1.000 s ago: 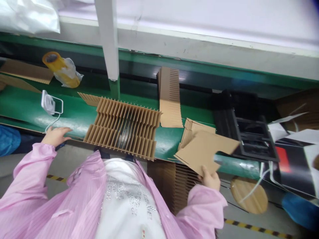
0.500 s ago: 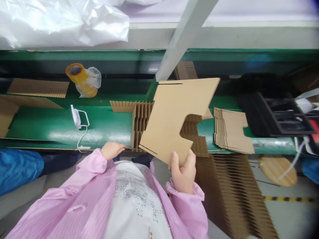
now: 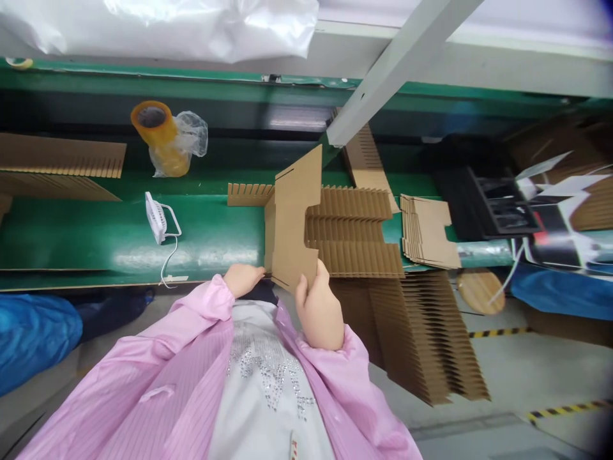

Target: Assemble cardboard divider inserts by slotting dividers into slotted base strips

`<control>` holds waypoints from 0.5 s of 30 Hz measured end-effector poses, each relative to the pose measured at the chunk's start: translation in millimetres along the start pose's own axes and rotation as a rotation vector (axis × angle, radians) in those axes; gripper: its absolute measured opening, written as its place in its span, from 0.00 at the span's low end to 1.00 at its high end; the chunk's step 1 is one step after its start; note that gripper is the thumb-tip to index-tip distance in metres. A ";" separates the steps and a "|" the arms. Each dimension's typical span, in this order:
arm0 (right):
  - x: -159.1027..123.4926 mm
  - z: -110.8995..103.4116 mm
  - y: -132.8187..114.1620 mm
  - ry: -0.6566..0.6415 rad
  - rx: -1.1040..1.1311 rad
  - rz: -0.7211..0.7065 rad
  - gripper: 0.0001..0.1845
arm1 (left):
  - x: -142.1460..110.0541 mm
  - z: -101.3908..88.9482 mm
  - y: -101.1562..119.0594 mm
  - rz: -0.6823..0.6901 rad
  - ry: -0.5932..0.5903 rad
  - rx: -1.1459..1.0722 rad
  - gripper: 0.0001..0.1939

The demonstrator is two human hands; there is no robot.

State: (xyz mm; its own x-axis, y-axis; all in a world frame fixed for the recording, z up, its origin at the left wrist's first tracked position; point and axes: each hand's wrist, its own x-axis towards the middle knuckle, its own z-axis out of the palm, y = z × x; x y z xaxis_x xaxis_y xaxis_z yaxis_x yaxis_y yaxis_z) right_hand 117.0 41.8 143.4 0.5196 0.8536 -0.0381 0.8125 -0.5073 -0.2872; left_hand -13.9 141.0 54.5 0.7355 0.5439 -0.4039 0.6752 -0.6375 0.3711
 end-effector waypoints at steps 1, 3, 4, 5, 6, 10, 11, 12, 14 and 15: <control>0.0 2.6 -3.0 0.029 -0.028 -0.025 0.27 | -0.4 -0.8 0.5 0.000 -0.002 0.004 0.18; 0.5 6.3 -8.0 0.079 -0.068 -0.075 0.25 | -0.8 -2.0 1.4 0.002 -0.015 0.017 0.18; 1.0 7.7 -10.1 0.094 -0.080 -0.093 0.25 | -0.8 -2.2 1.7 0.005 -0.020 0.021 0.18; 1.8 9.3 -12.0 0.101 -0.091 -0.102 0.25 | -0.6 -2.0 1.9 0.010 -0.022 0.024 0.18; 2.9 11.1 -13.9 0.102 -0.103 -0.100 0.25 | -0.3 -1.6 1.9 0.014 -0.020 0.024 0.18; 9.2 23.7 -21.4 0.028 -0.144 -0.048 0.25 | 1.5 0.9 2.0 0.038 -0.010 0.020 0.18; 10.6 27.7 -23.0 0.004 -0.149 -0.038 0.25 | 1.9 1.3 2.1 0.041 -0.009 0.020 0.17; 11.5 31.4 -24.3 -0.015 -0.153 -0.031 0.25 | 2.2 1.5 2.2 0.043 -0.008 0.021 0.17; 11.9 37.5 -25.6 -0.024 -0.162 -0.016 0.25 | 2.7 1.7 2.0 0.042 -0.003 0.019 0.18; 11.5 39.5 -25.5 -0.019 -0.163 -0.007 0.25 | 3.0 1.8 1.8 0.042 0.000 0.017 0.18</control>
State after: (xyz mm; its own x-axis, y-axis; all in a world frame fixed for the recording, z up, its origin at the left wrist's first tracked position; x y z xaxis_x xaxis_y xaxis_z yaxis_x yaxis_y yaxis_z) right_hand 91.8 69.1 112.5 0.5096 0.8587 -0.0549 0.8492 -0.5122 -0.1284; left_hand -10.5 140.5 52.4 0.7634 0.5165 -0.3879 0.6425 -0.6690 0.3737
